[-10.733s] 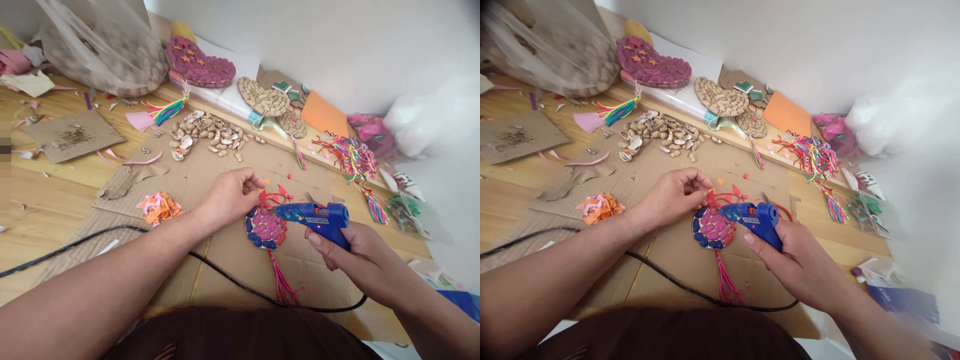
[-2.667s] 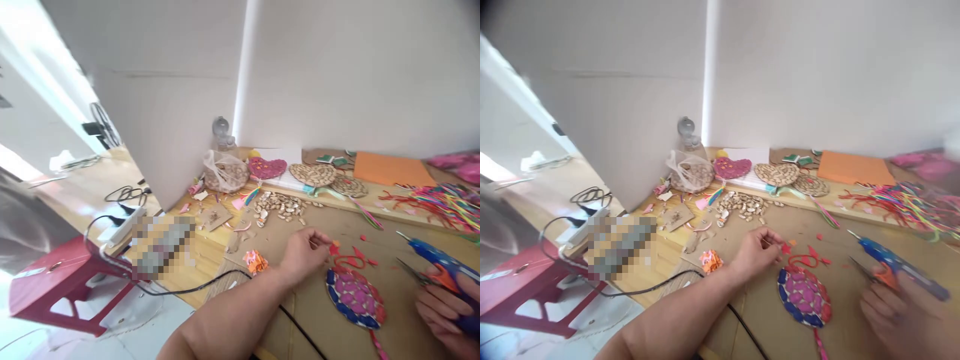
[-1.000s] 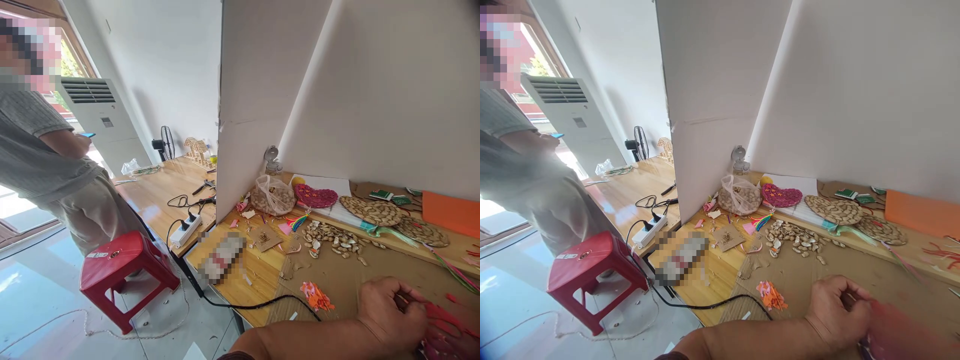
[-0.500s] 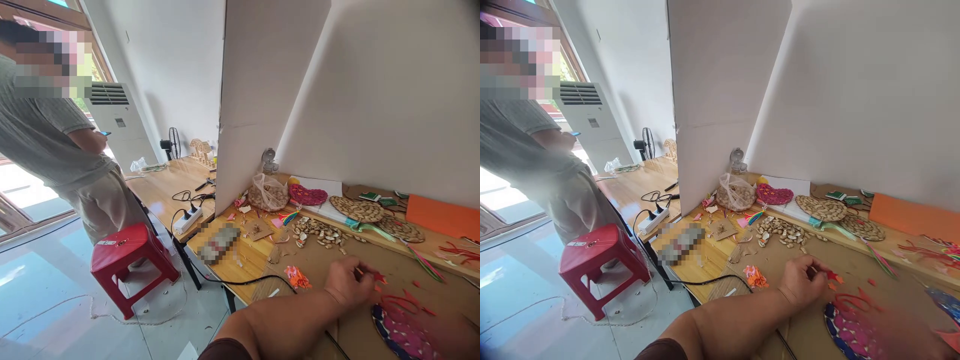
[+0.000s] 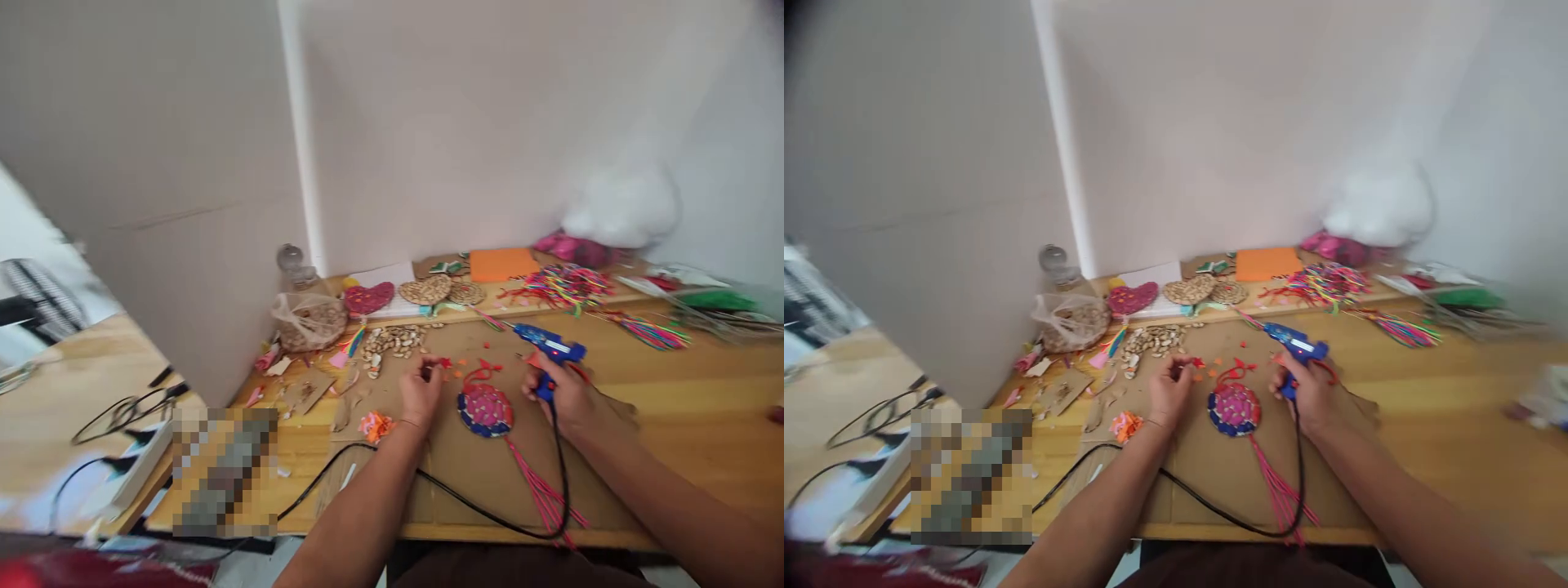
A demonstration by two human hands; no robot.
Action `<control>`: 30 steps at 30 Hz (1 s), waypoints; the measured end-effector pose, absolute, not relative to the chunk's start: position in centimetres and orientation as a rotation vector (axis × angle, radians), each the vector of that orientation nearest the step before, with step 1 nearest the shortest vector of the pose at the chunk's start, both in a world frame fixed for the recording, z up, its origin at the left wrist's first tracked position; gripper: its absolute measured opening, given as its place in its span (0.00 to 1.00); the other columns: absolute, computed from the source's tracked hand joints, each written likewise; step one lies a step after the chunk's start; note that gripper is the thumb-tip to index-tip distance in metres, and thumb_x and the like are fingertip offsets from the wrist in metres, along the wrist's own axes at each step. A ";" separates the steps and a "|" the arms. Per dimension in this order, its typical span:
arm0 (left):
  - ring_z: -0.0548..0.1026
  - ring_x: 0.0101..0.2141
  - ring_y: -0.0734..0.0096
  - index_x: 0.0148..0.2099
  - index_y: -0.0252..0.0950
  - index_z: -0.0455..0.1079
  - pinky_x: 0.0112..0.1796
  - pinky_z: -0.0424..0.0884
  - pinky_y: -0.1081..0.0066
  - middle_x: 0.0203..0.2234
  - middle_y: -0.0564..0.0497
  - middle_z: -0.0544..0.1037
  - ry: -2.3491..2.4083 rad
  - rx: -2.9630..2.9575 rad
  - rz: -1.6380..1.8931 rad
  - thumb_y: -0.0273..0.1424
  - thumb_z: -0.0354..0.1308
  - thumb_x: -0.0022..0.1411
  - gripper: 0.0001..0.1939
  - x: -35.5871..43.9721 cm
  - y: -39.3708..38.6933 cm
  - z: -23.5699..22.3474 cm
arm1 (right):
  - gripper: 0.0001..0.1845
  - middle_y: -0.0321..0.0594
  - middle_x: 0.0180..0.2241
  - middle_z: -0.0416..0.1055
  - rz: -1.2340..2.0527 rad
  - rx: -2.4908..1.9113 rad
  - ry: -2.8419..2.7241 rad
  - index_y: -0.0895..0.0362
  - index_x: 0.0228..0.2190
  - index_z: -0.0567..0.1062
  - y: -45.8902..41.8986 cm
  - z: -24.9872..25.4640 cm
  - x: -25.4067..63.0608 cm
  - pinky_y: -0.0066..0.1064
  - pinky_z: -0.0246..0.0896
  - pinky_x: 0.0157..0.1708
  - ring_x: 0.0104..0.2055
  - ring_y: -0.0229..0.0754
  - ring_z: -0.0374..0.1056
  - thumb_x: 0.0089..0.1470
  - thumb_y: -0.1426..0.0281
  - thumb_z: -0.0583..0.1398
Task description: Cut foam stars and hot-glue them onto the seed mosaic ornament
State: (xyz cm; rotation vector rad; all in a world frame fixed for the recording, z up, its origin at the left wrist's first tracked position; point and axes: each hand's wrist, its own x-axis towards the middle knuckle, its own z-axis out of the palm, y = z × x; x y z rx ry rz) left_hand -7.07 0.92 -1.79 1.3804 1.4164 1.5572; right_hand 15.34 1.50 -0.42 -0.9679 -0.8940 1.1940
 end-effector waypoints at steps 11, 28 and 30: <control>0.71 0.23 0.74 0.40 0.35 0.71 0.26 0.70 0.74 0.28 0.52 0.76 1.368 1.263 1.494 0.38 0.61 0.56 0.13 -7.6 1.3 -2.5 | 0.15 0.31 0.14 0.63 1.317 -0.988 -0.809 0.57 0.29 0.73 1.1 -0.3 15.7 0.26 0.47 0.15 0.15 0.35 0.58 0.45 0.58 0.65; 0.70 0.23 0.77 0.40 0.35 0.72 0.26 0.68 0.76 0.28 0.53 0.76 1.381 1.224 1.444 0.38 0.63 0.55 0.13 -7.6 1.1 -1.7 | 0.14 0.31 0.16 0.62 1.392 -0.992 -0.784 0.56 0.29 0.72 1.6 0.2 16.0 0.27 0.46 0.17 0.17 0.34 0.56 0.44 0.60 0.65; 0.70 0.23 0.78 0.40 0.35 0.71 0.26 0.68 0.76 0.29 0.53 0.75 1.372 1.231 1.447 0.38 0.63 0.55 0.13 -7.5 1.0 -1.5 | 0.14 0.30 0.16 0.61 1.396 -0.998 -0.792 0.56 0.29 0.72 1.6 0.3 16.0 0.27 0.46 0.17 0.17 0.34 0.56 0.44 0.60 0.66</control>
